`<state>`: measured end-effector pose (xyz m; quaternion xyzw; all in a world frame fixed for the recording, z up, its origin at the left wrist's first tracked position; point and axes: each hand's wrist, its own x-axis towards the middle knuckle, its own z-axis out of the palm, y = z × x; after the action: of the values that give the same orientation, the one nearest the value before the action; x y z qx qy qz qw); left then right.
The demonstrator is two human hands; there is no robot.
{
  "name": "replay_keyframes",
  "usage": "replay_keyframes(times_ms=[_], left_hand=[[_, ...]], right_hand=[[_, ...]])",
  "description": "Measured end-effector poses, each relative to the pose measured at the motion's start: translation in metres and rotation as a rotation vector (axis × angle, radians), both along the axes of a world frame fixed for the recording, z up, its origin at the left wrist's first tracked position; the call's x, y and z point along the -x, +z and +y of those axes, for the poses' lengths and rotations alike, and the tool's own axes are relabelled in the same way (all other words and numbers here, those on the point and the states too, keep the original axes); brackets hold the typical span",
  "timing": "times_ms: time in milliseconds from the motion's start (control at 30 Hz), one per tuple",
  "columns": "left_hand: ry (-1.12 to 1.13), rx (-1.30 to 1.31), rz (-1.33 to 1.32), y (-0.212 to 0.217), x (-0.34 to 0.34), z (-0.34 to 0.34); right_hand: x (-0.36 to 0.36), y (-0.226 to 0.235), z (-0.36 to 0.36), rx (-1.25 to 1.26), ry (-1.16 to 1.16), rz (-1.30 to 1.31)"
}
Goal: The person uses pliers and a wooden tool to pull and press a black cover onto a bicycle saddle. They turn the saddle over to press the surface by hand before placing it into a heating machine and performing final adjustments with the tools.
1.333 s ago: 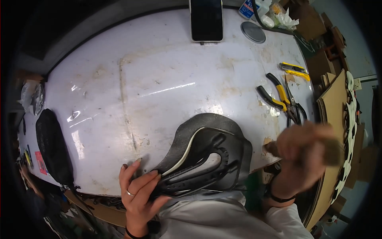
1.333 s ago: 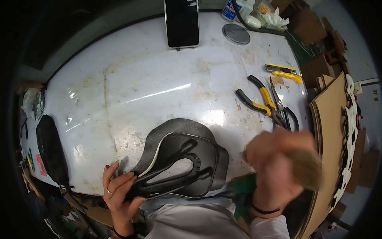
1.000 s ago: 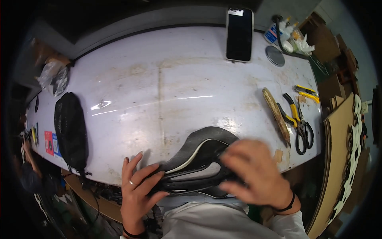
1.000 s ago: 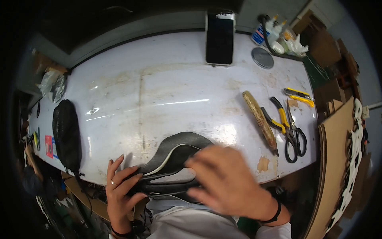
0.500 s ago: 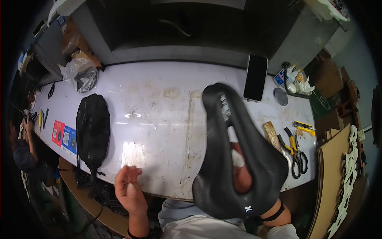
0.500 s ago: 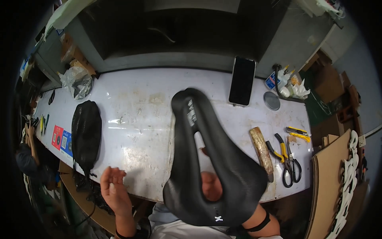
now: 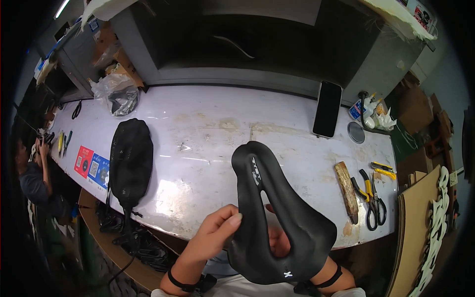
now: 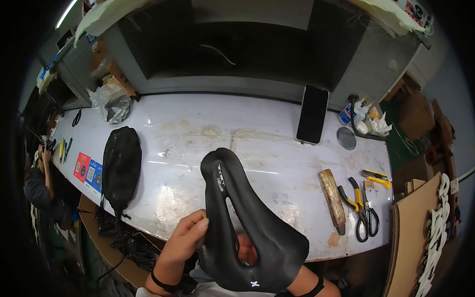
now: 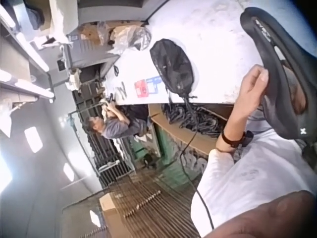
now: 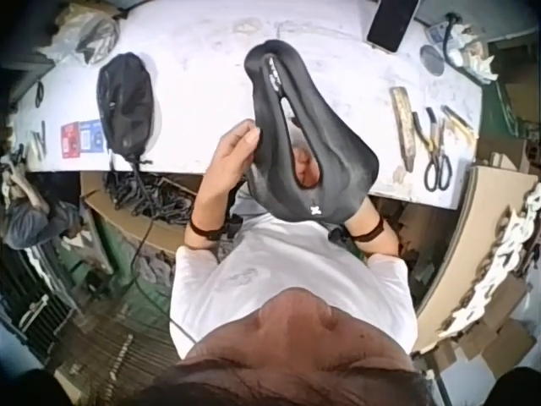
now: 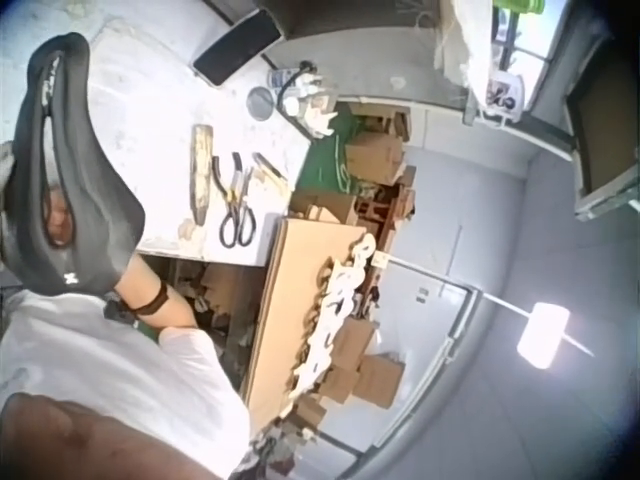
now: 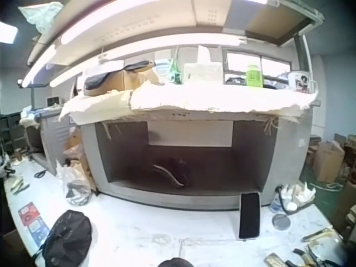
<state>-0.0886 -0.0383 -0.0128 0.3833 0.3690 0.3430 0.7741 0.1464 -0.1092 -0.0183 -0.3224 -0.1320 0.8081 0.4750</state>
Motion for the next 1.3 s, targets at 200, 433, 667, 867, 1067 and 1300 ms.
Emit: replay_keyframes(times_ms=[200,433,667,867,1067,1300], left_hand=[[0.057,-0.337,0.332,0.026,-0.016,0.005],[-0.201,-0.553,0.745,0.008,-0.009,0.021],[-0.069,-0.983,1.273,0.010,-0.026,0.013],[-0.085,-1.050,1.399,0.004,-0.038,0.003],[-0.184,-1.071,1.380,-0.001,-0.031,0.011],[-0.322,-1.102,1.331,-0.003,-0.037,0.014]], right_hand=[[-0.030,-0.006,-0.007,-0.032,0.129,-0.119],[-0.053,0.034,0.006,-0.190,-0.065,-1.019],[-0.016,0.029,0.038,-0.721,0.117,-1.897],[-0.021,0.029,0.043,-0.707,0.238,-2.002],[-0.030,0.018,0.042,-0.825,0.345,-2.009],[-0.027,0.014,0.045,-0.783,0.424,-1.886]])
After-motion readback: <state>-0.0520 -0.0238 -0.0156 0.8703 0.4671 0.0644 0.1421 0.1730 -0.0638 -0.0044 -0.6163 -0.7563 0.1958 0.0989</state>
